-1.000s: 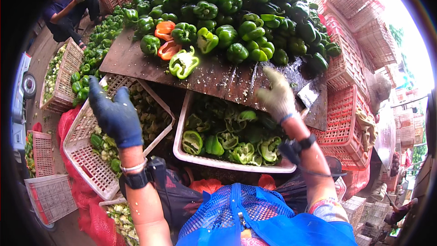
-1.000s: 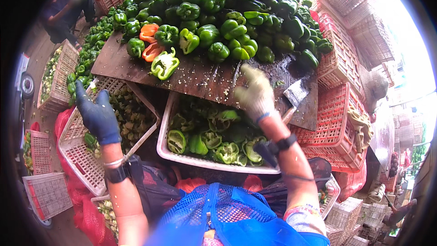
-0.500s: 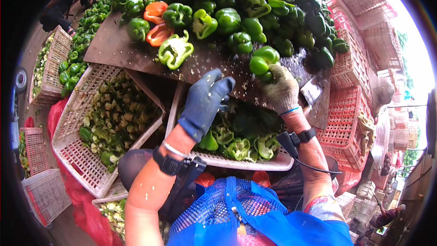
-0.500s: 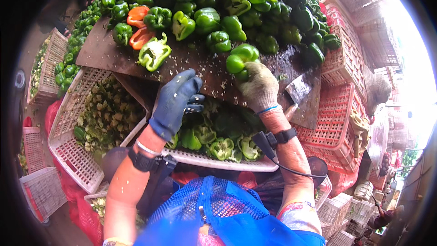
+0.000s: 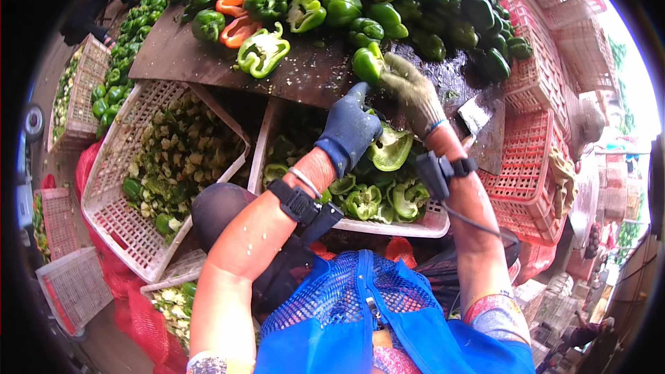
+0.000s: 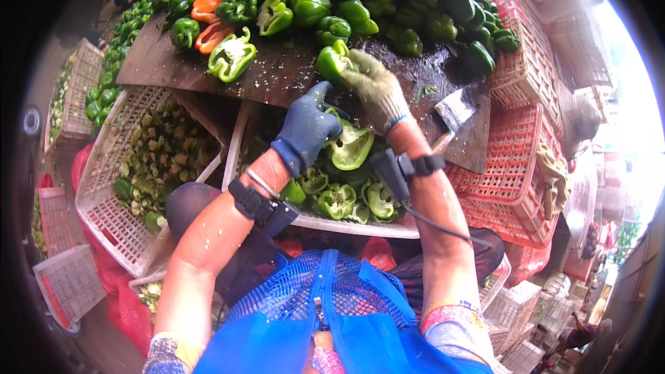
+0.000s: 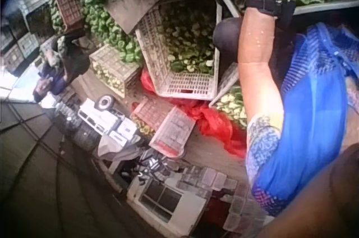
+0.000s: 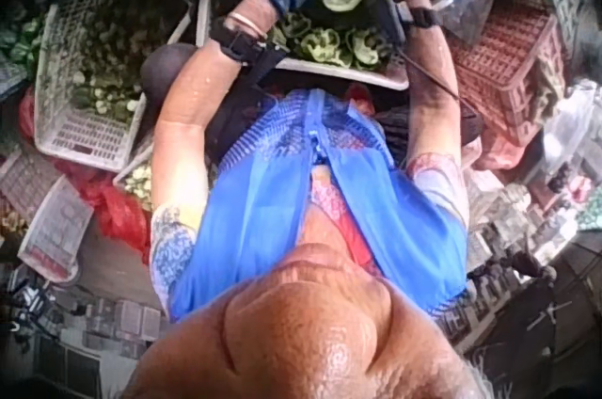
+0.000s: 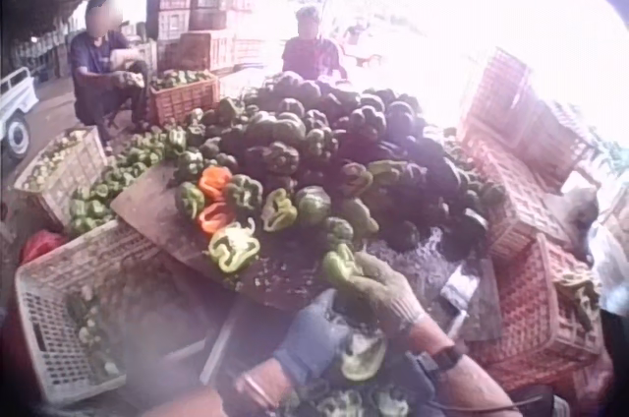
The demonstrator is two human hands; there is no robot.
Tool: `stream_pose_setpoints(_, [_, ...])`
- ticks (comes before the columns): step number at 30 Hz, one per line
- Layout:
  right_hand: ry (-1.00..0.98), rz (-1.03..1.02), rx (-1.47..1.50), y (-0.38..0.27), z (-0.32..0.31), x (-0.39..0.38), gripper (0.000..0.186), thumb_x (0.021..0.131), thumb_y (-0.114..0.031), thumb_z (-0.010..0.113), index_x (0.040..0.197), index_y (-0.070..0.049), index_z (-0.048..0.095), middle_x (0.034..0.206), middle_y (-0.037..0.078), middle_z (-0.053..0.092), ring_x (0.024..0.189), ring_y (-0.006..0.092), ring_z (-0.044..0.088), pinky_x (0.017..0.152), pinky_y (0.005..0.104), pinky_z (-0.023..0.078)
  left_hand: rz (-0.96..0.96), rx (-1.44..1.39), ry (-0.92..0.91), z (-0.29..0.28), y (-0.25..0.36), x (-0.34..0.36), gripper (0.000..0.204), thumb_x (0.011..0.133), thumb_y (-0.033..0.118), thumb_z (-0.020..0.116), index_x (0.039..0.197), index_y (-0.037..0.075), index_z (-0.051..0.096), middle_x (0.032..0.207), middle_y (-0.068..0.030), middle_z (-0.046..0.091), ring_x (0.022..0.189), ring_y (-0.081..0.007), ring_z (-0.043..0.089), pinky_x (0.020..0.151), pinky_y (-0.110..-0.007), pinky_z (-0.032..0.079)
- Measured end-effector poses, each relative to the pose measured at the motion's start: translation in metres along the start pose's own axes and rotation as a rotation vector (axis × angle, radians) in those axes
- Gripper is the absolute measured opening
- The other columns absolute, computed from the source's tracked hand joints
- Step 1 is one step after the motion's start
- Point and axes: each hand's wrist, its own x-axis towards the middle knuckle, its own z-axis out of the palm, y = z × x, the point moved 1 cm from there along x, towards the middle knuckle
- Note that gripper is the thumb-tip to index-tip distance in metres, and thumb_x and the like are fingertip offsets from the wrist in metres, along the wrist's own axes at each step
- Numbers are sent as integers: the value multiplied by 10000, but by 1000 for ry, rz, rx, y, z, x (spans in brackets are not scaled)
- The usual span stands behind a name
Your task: Cutting and deseeding green bell peppers for processing at a large scale.
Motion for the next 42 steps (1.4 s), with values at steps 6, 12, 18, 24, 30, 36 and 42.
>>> stream_pose_setpoints(6, [-65,-384,-155,0,2,-44,487,862,-38,660,1331,23,545,1244,159,612,1065,253,614,920,325,509,50,-420,85,-30,28,-9,538,779,-33,586,1316,-11,570,1080,-94,686,936,-128,643,836,-248,536])
stream_pose_setpoints(12, [-176,-192,20,1,18,-93,594,825,-42,699,1382,-10,496,1280,98,603,1135,216,592,983,335,481,618,584,112,-21,33,-35,308,777,130,692,1080,76,711,959,-157,711,919,-333,698,829,-417,560])
stream_pose_setpoints(18, [-236,-19,29,-30,32,-110,570,951,-277,574,1421,26,465,1179,55,642,1033,138,608,907,281,505,486,988,6,-17,31,-53,203,844,254,598,976,104,632,819,-119,673,772,-337,700,659,-471,547])
stream_pose_setpoints(24, [-272,-65,-45,-39,51,-124,601,934,-297,578,1422,36,467,1227,95,633,1091,167,596,913,302,494,368,916,22,-25,29,-76,242,838,298,628,931,76,610,786,-133,683,746,-333,707,642,-470,544])
stream_pose_setpoints(30, [-213,68,91,-51,60,-115,570,910,-133,511,1476,-81,470,1393,73,537,1123,169,584,920,286,498,280,775,-19,-34,27,-82,259,791,198,697,977,58,584,920,-193,671,873,-409,676,765,-507,544])
stream_pose_setpoints(36, [-230,-135,-341,-57,76,-125,691,884,-305,668,1481,-61,420,1334,177,574,1126,227,586,962,342,483,349,711,78,-53,27,-89,422,652,373,841,873,98,610,840,-161,667,821,-408,664,724,-507,534])
stream_pose_setpoints(42, [-276,74,25,-68,74,-131,657,801,-92,722,1424,-44,518,1162,56,654,974,98,607,856,248,523,473,630,116,-66,24,-88,192,827,225,671,915,54,665,880,-215,682,850,-405,666,727,-456,535])
